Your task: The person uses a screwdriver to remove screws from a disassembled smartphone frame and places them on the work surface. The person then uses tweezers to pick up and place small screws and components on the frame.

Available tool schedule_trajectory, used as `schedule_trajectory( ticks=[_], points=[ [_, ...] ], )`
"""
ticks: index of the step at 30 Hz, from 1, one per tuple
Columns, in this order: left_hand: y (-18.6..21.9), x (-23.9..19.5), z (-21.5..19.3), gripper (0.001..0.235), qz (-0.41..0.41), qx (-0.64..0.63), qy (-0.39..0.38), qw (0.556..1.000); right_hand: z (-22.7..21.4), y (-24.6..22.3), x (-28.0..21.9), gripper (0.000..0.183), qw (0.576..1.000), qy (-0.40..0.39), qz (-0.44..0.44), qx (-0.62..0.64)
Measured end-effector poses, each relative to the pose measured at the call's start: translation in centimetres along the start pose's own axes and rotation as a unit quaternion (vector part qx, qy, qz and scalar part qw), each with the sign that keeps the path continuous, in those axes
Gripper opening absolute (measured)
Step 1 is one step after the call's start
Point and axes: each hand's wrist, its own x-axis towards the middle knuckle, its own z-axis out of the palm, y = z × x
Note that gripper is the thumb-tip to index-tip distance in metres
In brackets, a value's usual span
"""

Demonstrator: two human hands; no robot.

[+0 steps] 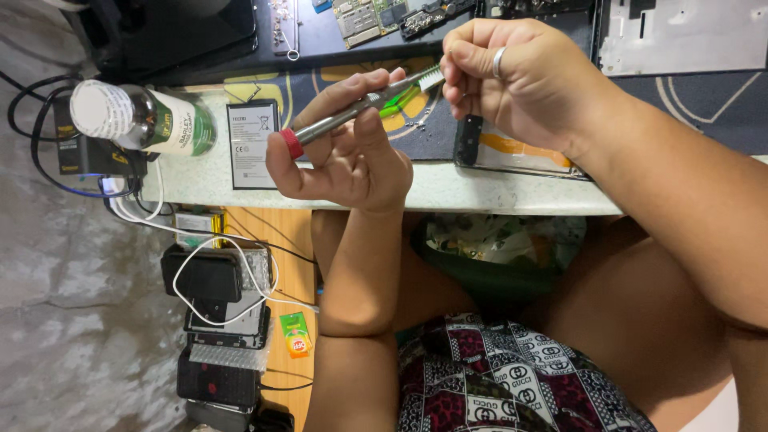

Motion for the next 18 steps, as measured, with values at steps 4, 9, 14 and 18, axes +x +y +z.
schedule_trajectory(
  ticks=[4, 9, 14, 18],
  points=[
    [-0.08, 0.05, 0.19, 0.067, 0.001, 0.003, -0.009, 1.0, -0.08, 0.24, 0.13, 0.015, 1.0, -0.005, 0.005, -0.011],
    [-0.15, 0.22, 0.08, 0.066, 0.006, 0.012, -0.023, 1.0, 0.42, 0.49, 0.1, 0.014, 0.999, -0.007, 0.01, -0.034],
    [-0.13, 0.27, 0.1, 0.065, 0.007, 0.02, -0.036, 0.999, 0.59, 0.41, 0.04, 0.013, 0.999, 0.0, 0.013, -0.037],
    [-0.27, 0.35, -0.01, 0.066, 0.014, 0.032, -0.039, 0.999, 0.56, 0.31, 0.0, 0.014, 0.999, -0.01, 0.006, -0.034]
  ],
)
